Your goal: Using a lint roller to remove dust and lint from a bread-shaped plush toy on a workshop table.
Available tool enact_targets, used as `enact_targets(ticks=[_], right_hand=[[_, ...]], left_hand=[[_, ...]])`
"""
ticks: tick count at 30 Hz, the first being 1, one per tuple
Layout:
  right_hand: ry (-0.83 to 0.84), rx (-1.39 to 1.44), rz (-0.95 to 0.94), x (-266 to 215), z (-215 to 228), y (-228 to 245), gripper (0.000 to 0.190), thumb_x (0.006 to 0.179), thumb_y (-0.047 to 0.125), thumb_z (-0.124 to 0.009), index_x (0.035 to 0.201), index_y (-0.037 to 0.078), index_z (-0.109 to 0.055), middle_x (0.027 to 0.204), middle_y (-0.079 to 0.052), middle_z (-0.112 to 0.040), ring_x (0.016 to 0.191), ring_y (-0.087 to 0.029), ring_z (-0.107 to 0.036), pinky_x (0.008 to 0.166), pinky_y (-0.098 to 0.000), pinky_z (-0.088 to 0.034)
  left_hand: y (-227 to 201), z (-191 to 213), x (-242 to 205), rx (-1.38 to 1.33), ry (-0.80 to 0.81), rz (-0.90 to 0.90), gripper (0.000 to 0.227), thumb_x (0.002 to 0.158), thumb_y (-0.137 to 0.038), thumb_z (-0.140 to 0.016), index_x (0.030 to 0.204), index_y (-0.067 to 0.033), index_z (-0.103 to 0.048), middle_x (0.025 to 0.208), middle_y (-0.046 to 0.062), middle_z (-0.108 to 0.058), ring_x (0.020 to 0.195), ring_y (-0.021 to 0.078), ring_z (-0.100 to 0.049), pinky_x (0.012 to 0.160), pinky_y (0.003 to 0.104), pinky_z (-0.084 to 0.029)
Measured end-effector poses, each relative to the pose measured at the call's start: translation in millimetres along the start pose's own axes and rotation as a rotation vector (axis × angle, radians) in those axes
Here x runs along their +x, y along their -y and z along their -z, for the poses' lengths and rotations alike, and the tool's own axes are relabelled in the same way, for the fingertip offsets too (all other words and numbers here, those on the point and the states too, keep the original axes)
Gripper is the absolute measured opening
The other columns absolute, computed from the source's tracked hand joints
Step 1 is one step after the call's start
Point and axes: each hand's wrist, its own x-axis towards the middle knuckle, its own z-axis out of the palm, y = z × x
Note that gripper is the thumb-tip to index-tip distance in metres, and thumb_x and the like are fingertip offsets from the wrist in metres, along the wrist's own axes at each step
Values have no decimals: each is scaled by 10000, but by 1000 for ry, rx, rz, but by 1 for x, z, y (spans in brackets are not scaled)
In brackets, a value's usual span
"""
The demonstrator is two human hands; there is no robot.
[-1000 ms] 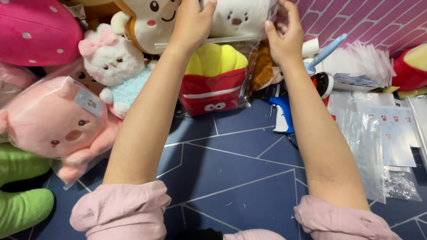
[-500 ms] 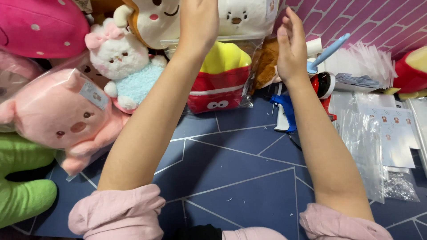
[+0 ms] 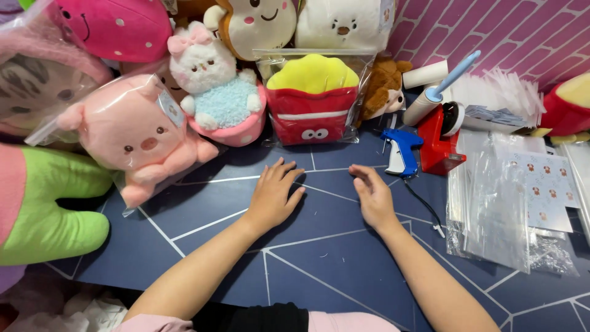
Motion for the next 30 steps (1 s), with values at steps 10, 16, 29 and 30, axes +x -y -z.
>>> enact_targets(ticks=[10,16,29,30], right_hand=[[57,-218,133,3,0,17,252,1059,265,-563,1107,128,-770,1131,-75,-763,1092,-272,-714,954,-408,-543],[63,-240,133,2,0,20,262,1060,279,-556,1091,133,-771,1136,-79,-762,1095,-285,-714,952,-415,-542],[37,26,-34,42,7,67,355,1092,272,-471,1121,101,-781,1134,-119,-769,1125,-246,-688,1010,-417,-518],[23,68,-7,55,8,88,377,1098,312,-463,1152,99,-770,1159,-131,-756,1144,-244,-663,1036,-423,-507]], left_hand=[[-12,9,0,104,85,3,450,967,-350,-599,1366,-145,-572,1473,137,-472,1476,388,-314,1178,614,-229],[-16,13,-1,58,70,3,424,963,-302,-610,1342,-112,-592,1453,166,-489,1469,411,-323,1182,620,-225],[37,93,61,-593,-803,-205,134,921,-42,-649,1002,-107,-734,997,85,-732,1050,264,-695,977,389,-508],[50,106,72,-665,-928,-198,162,941,-1,-612,1073,-32,-700,1036,155,-715,1073,279,-676,998,406,-488]])
